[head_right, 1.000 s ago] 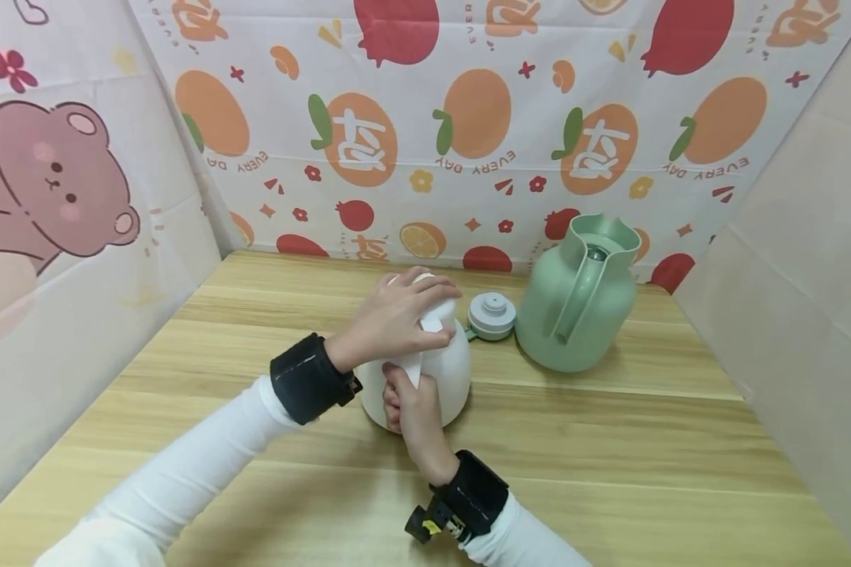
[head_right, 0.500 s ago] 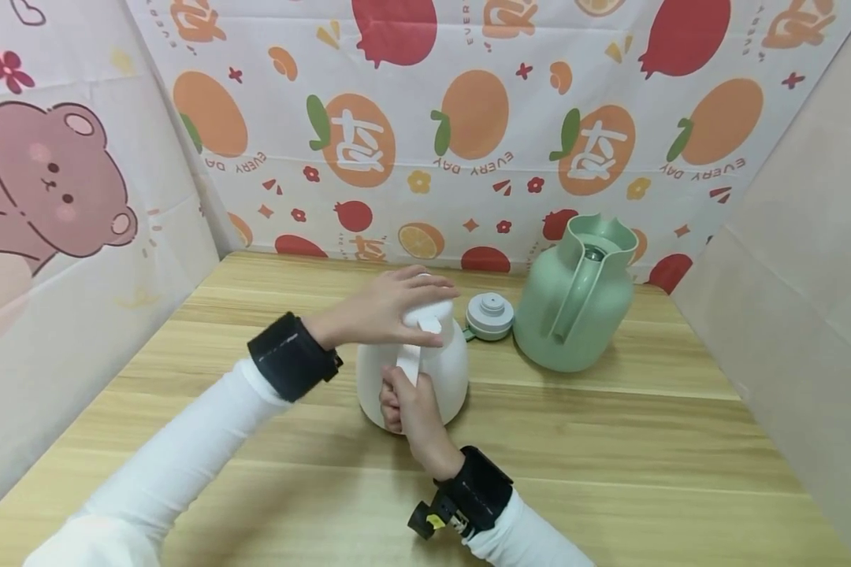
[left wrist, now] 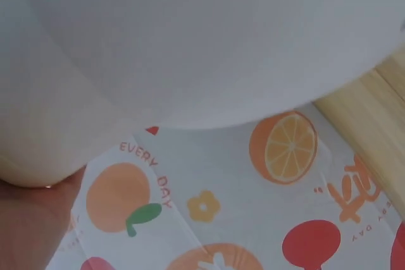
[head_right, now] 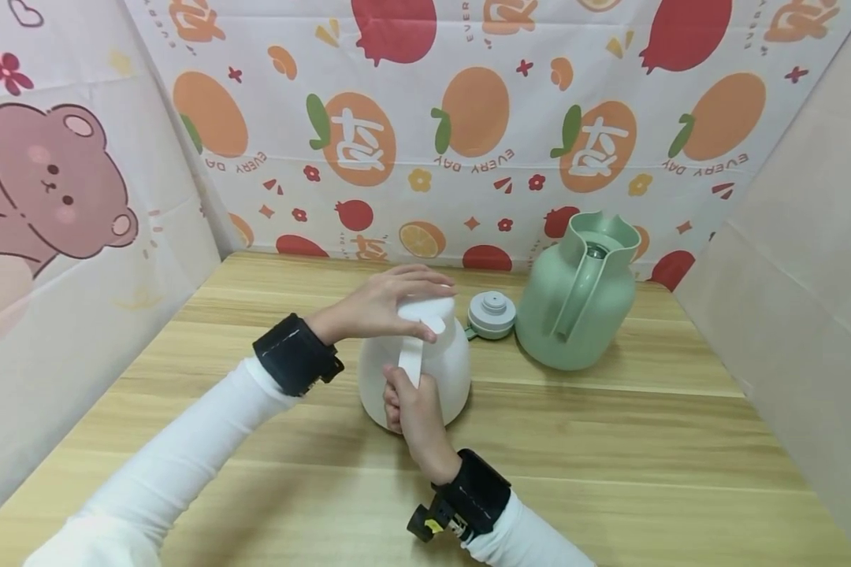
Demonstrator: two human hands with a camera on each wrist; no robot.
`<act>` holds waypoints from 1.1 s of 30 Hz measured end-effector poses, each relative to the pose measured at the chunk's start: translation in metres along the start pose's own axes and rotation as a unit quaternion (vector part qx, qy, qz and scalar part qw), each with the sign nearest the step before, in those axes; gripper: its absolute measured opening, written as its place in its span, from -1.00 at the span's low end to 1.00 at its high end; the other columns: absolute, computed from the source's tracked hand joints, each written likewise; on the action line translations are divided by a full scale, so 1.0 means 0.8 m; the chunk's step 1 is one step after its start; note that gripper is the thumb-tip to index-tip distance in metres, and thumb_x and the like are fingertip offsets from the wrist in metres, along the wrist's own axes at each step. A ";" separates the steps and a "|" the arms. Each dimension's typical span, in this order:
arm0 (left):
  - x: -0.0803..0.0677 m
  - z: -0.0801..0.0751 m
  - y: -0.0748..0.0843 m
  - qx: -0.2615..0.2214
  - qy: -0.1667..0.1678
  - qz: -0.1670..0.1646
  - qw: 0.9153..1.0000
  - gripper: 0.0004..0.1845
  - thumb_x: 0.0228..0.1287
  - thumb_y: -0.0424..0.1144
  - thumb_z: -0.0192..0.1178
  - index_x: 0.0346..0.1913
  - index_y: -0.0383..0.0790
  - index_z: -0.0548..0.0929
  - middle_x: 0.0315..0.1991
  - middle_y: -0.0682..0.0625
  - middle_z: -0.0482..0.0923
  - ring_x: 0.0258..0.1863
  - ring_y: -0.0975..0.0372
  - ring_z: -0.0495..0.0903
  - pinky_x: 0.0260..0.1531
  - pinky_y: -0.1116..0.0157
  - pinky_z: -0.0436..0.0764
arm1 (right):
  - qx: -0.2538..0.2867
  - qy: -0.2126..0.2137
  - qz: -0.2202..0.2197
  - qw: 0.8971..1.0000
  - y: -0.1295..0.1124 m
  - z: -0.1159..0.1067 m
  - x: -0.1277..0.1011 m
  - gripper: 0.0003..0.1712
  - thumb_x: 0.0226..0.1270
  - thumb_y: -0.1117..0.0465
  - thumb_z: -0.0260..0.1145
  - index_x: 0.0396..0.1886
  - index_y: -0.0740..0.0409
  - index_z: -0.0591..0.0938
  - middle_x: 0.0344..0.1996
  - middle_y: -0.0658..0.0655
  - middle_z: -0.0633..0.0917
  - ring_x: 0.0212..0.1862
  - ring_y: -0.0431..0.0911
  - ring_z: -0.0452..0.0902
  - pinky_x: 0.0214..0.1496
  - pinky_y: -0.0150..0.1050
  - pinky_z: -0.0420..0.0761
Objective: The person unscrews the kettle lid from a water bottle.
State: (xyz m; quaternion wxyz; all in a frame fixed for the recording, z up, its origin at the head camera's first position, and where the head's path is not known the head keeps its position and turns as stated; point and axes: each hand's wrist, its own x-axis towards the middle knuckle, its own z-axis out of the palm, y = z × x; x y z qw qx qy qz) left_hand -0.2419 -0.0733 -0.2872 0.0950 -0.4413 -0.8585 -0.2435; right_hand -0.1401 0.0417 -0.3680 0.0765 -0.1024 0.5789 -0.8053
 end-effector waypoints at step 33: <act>-0.005 0.020 0.027 0.118 0.091 -0.063 0.987 -0.31 0.07 0.21 0.20 0.20 -0.14 0.48 0.18 -0.08 0.39 0.20 0.03 0.24 0.13 0.03 0.23 | 0.007 -0.030 0.000 1.000 -0.001 -0.004 0.001 -0.49 0.32 0.13 0.02 -0.80 0.12 0.13 -0.85 -0.04 0.12 -0.79 -0.25 -0.05 -0.72 -0.34 -0.05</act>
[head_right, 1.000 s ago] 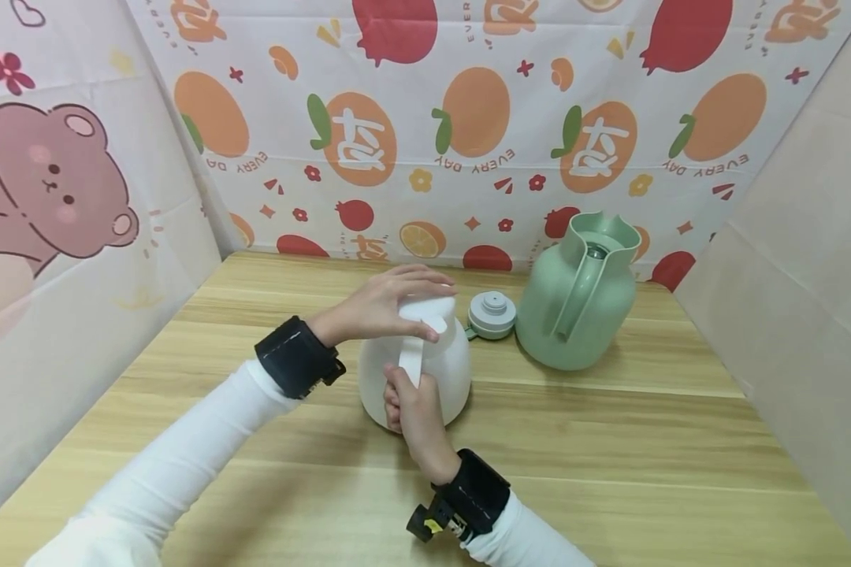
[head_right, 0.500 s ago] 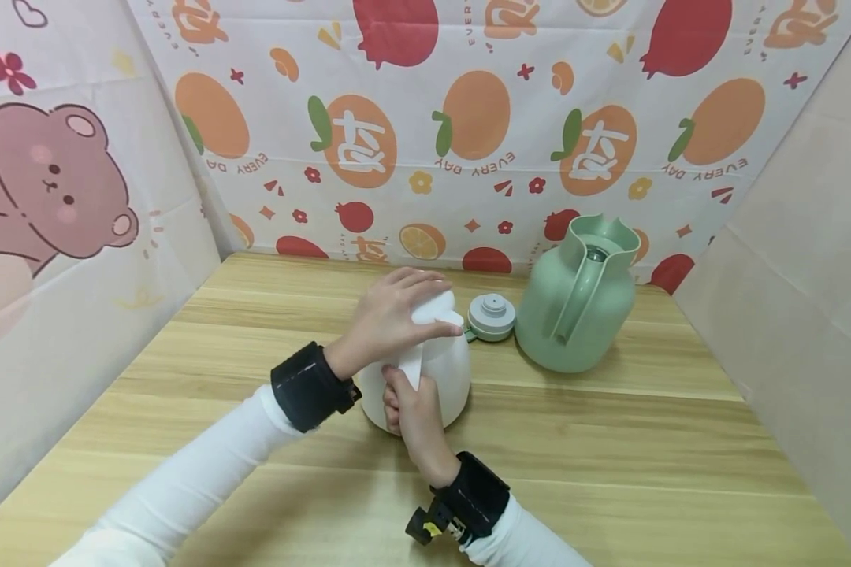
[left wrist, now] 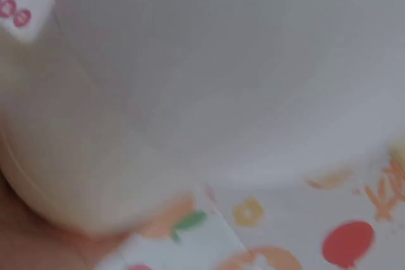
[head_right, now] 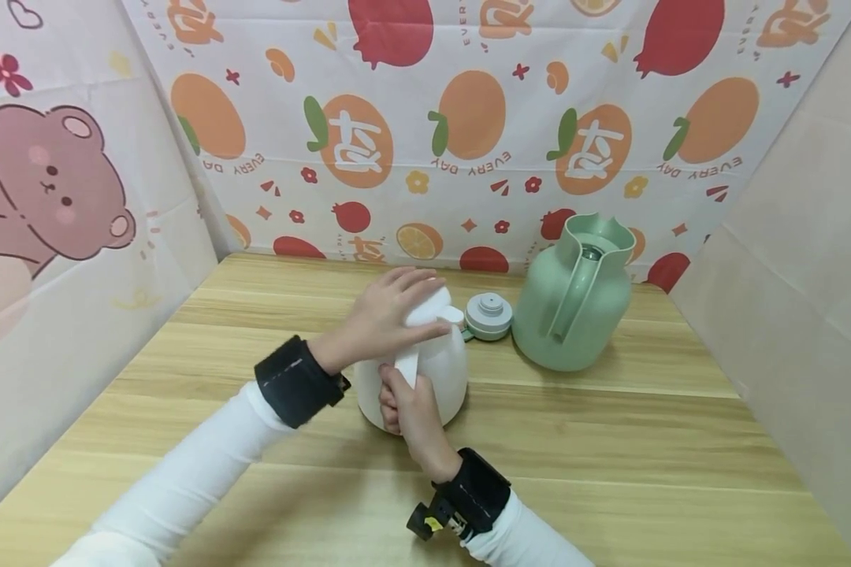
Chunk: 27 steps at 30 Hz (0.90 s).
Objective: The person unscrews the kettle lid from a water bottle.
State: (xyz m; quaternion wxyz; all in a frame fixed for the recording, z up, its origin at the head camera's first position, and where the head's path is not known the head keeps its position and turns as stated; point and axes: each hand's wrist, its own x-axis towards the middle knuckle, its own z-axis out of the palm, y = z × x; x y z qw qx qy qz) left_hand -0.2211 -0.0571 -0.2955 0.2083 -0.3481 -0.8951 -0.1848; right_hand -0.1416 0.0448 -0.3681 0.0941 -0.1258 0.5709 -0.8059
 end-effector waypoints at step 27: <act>-0.007 0.012 0.015 -0.046 0.076 -0.086 0.992 -0.30 0.01 0.08 0.32 0.15 -0.30 0.47 0.17 -0.24 0.36 0.14 -0.03 0.27 0.07 0.04 0.29 | 0.012 0.000 0.007 1.000 -0.002 -0.001 0.002 -0.55 0.29 0.21 -0.02 -0.78 0.14 0.12 -0.85 -0.04 0.10 -0.79 -0.24 -0.08 -0.73 -0.37 -0.05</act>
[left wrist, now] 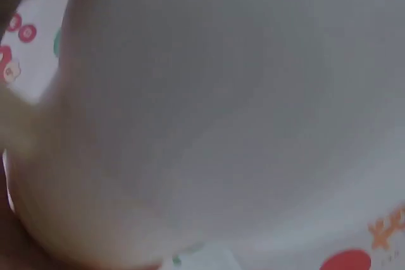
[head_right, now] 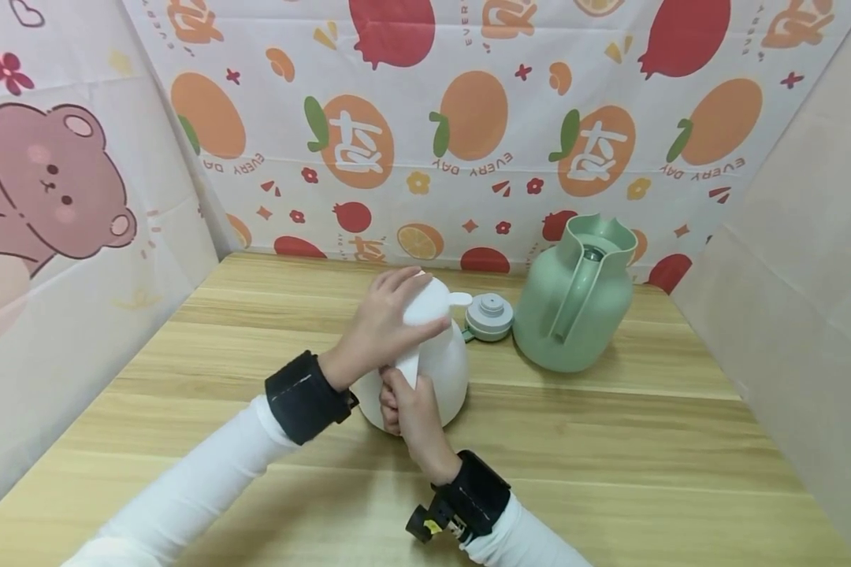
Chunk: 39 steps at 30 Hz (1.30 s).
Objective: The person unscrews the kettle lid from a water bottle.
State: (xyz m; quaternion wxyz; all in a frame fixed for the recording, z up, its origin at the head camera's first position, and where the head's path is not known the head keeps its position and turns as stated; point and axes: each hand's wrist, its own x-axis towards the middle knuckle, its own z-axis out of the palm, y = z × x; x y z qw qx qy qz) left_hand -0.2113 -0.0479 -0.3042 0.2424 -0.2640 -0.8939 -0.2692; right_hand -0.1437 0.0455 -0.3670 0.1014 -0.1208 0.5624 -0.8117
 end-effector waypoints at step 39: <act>0.002 -0.011 -0.010 0.003 -0.062 0.006 0.998 -0.19 -0.01 0.12 0.31 0.23 -0.31 0.36 0.26 -0.25 0.22 0.23 -0.04 0.19 0.07 0.02 0.34 | -0.006 0.002 -0.001 1.000 0.001 0.001 0.000 -0.51 0.30 0.15 0.02 -0.79 0.14 0.12 -0.86 -0.04 0.12 -0.80 -0.25 -0.05 -0.74 -0.38 -0.04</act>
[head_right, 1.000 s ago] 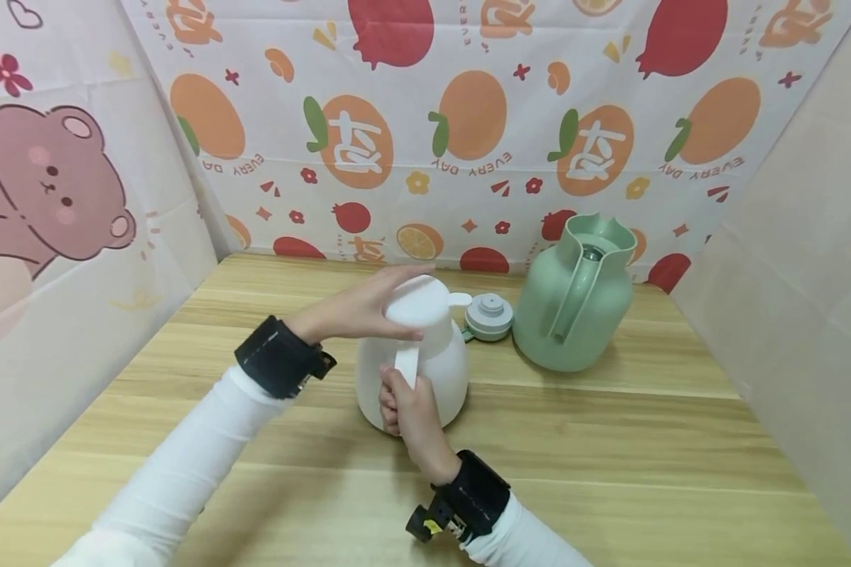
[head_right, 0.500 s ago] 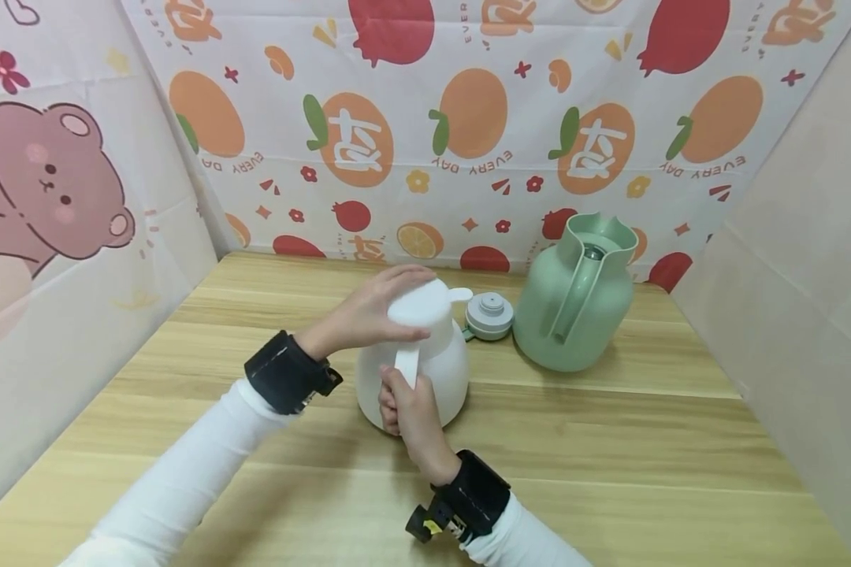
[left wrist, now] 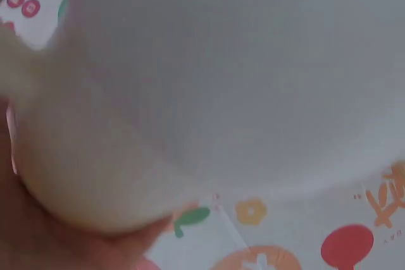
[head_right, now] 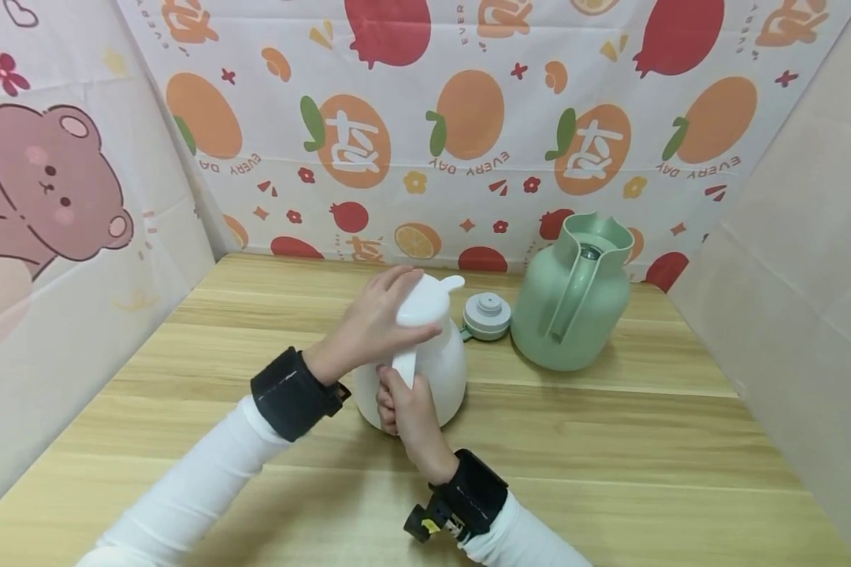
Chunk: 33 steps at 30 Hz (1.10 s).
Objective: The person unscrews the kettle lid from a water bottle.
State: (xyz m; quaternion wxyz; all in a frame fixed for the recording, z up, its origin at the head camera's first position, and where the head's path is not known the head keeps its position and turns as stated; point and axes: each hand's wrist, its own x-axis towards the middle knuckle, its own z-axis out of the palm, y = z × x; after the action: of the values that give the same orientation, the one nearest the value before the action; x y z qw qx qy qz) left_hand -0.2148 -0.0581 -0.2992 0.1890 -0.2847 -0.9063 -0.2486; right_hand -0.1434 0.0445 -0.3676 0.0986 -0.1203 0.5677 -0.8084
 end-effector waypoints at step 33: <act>-0.012 0.002 0.004 -0.028 0.019 -0.003 0.999 -0.21 0.05 0.06 0.31 0.25 -0.33 0.32 0.30 -0.27 0.13 0.25 -0.06 0.12 0.09 -0.02 0.28 | -0.007 -0.017 -0.008 1.000 -0.002 -0.003 0.000 -0.52 0.33 0.18 -0.01 -0.79 0.14 0.12 -0.85 -0.04 0.11 -0.79 -0.24 -0.06 -0.72 -0.36 -0.04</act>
State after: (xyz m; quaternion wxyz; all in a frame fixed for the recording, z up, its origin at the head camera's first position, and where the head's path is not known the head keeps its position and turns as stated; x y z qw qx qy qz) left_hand -0.2057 -0.0586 -0.3041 0.1978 -0.2825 -0.8960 -0.2795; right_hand -0.1445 0.0472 -0.3669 0.1007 -0.1389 0.5706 -0.8031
